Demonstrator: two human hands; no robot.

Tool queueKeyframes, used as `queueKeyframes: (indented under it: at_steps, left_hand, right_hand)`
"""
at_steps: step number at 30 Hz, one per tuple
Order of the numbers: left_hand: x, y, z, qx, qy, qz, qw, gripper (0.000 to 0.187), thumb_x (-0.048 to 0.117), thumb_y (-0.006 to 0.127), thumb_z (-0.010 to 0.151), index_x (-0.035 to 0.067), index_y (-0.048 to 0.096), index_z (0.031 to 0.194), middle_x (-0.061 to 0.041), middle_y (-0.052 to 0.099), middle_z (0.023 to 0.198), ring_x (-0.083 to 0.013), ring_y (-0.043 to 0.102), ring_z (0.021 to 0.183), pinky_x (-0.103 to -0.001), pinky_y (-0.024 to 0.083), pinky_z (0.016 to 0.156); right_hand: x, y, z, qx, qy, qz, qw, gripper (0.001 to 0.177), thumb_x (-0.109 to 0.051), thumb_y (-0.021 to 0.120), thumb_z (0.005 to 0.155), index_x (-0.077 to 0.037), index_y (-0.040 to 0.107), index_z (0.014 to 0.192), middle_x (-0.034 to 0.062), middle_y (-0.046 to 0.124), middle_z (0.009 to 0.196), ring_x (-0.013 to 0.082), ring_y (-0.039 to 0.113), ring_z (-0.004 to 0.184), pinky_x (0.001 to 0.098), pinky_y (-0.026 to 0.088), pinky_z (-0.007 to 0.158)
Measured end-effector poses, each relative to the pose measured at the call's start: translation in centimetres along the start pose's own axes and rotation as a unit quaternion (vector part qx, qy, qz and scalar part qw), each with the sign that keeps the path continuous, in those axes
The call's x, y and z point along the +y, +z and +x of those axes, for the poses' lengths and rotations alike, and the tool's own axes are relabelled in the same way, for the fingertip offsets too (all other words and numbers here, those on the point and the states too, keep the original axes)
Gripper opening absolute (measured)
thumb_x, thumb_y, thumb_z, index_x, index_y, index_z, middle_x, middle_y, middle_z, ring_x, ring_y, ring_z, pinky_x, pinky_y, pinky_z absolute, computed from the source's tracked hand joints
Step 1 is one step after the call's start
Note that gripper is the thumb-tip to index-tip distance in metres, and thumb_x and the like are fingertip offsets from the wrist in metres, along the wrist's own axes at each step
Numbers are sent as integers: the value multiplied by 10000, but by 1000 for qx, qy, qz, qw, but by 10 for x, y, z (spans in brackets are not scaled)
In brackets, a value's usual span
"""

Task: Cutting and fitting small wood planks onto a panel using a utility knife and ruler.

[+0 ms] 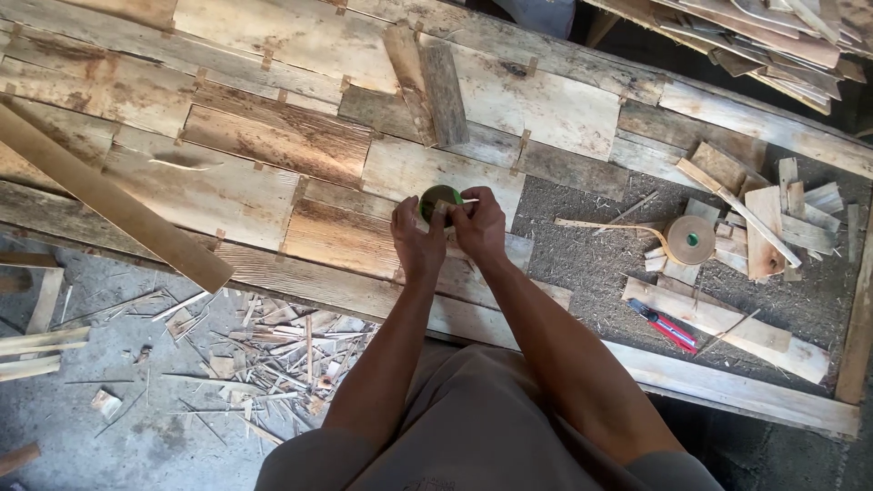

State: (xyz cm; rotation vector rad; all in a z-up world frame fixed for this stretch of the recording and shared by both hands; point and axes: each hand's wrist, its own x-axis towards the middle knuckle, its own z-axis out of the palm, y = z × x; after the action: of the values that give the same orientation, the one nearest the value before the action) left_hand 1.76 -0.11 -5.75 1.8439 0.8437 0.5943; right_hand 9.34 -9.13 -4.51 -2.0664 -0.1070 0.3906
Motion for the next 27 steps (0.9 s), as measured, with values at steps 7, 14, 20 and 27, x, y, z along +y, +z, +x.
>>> queueKeyframes:
  at_steps: [7, 14, 20, 27]
  left_hand:
    - [-18, 30, 14, -19, -231, -41, 972, 785, 433, 853, 785, -1, 556, 1367, -180, 646, 1295, -320, 642, 1194, -430, 527, 981]
    - [-37, 44, 6, 21, -199, -93, 975, 833, 428, 864, 775, -16, 511, 1384, -171, 640, 1295, -302, 638, 1204, -422, 540, 986]
    - [-16, 31, 11, 10, -245, -84, 966, 801, 438, 844, 797, 12, 517, 1392, -165, 630, 1299, -295, 622, 1212, -436, 533, 980]
    - [-8, 13, 8, 18, -152, -57, 987, 581, 377, 802, 887, 16, 598, 1294, -157, 672, 1220, -290, 642, 1149, -438, 540, 970]
  right_hand:
    - [-3, 2, -4, 33, -36, -28, 998, 310, -120, 744, 869, -19, 544, 1083, 90, 667, 711, 170, 648, 620, 367, 527, 581]
    - [0, -2, -6, 43, -63, -21, 997, 273, -93, 738, 874, -13, 528, 1029, 95, 627, 752, 174, 617, 650, 353, 525, 586]
    - [1, -16, -12, 45, -44, -25, 998, 238, -82, 707, 924, -13, 513, 1044, 86, 639, 808, 144, 627, 689, 321, 536, 613]
    - [5, -23, -12, -10, -96, 36, 995, 296, -22, 675, 967, -9, 454, 1163, 81, 652, 886, 126, 641, 788, 290, 537, 669]
